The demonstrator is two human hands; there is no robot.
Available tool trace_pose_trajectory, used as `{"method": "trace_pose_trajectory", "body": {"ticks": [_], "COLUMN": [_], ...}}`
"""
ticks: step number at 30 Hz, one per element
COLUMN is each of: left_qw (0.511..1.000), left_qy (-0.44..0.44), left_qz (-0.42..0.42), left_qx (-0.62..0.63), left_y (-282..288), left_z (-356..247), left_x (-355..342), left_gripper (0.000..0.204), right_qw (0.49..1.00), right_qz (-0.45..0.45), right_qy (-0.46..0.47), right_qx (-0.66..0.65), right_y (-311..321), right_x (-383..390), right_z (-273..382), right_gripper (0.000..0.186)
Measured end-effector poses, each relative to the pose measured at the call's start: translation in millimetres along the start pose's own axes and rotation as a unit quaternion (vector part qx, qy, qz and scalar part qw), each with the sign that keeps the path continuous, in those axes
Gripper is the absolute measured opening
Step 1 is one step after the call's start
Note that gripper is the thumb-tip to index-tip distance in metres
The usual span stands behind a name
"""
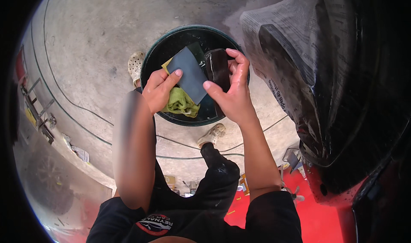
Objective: The person is wet sanding the rear bumper of a black car in an auto body shop environment.
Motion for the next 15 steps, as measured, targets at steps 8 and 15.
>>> {"method": "trace_pose_trajectory", "body": {"ticks": [8,15], "left_qw": [0.999,0.999], "left_qy": [0.022,-0.004], "left_qz": [-0.028,0.029], "left_qx": [-0.037,-0.013], "left_y": [-4.3,-2.0], "left_z": [-4.2,0.0], "left_x": [0.0,-1.8], "left_gripper": [0.041,0.042], "right_qw": [0.948,0.983], "right_qz": [0.017,0.073], "right_qy": [0.151,0.057], "right_qx": [0.281,0.156], "right_y": [-16.9,-11.2], "right_x": [-2.6,-9.9], "right_z": [1.1,-28.5], "right_gripper": [0.085,0.094]}}
Point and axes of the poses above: each hand's wrist, its own x-axis away from the middle knuckle, its own y-axis out of the back of the hand, z = x × y, the point moved 4 cm from there along -x, towards the middle knuckle, and after that the axes turned 13 degrees about -x, right-handed, at the moved point
